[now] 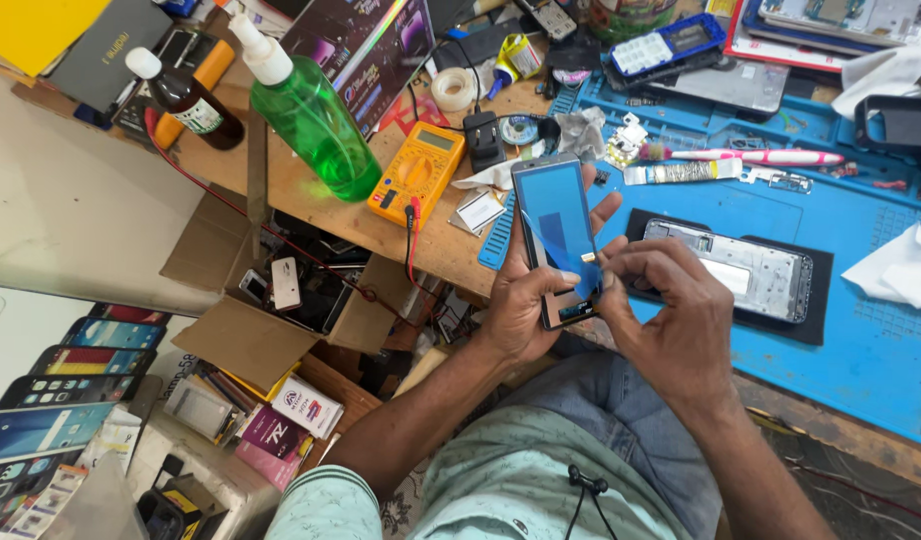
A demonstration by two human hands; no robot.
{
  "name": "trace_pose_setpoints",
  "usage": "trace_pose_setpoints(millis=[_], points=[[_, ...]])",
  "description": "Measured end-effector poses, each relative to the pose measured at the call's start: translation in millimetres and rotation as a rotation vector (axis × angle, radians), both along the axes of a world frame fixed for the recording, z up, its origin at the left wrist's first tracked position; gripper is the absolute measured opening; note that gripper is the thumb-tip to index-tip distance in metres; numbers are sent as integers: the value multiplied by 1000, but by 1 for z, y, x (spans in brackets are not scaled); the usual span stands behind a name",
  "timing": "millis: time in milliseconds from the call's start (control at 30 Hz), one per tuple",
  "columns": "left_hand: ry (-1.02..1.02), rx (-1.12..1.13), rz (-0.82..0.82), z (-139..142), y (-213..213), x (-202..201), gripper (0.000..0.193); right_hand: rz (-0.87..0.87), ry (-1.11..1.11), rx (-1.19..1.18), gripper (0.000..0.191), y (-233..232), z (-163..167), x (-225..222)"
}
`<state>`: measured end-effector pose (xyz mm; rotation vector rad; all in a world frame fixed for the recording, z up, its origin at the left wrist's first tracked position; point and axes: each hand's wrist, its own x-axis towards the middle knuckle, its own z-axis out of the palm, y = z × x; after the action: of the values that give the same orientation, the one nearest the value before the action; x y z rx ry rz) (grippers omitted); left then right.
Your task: The person cleans a disassembled smartphone chassis with a tissue and applies adhesive along the frame edges using a small tube. They then handle a separate screen assembly, peeling off a protective film and placing a card on the chassis.
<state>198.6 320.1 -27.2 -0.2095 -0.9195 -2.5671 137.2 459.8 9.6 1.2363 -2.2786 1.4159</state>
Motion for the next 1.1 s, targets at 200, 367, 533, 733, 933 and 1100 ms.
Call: trace_pose_setpoints(millis=[200,367,533,733,933,1100], points=[[-7,-151,18,0,11,3,89,36,176,64,21,-10,25,2],[-45,-204,17,2,16,3,97,32,61,128,9,-20,31,-4],[41,-139,21,-4,15,4,101,-11,-113,-6,12,-20,23,-16],[-10,76,15,-27,11,1,68,-35,-472,-78,12,-9,9,-25],[-49,122,51,-42,7,-4,49,131,-711,-216,9,0,-12,-30],[-34,103,112,-28,13,-6,65,151,-778,-266,7,2,-25,-30]])
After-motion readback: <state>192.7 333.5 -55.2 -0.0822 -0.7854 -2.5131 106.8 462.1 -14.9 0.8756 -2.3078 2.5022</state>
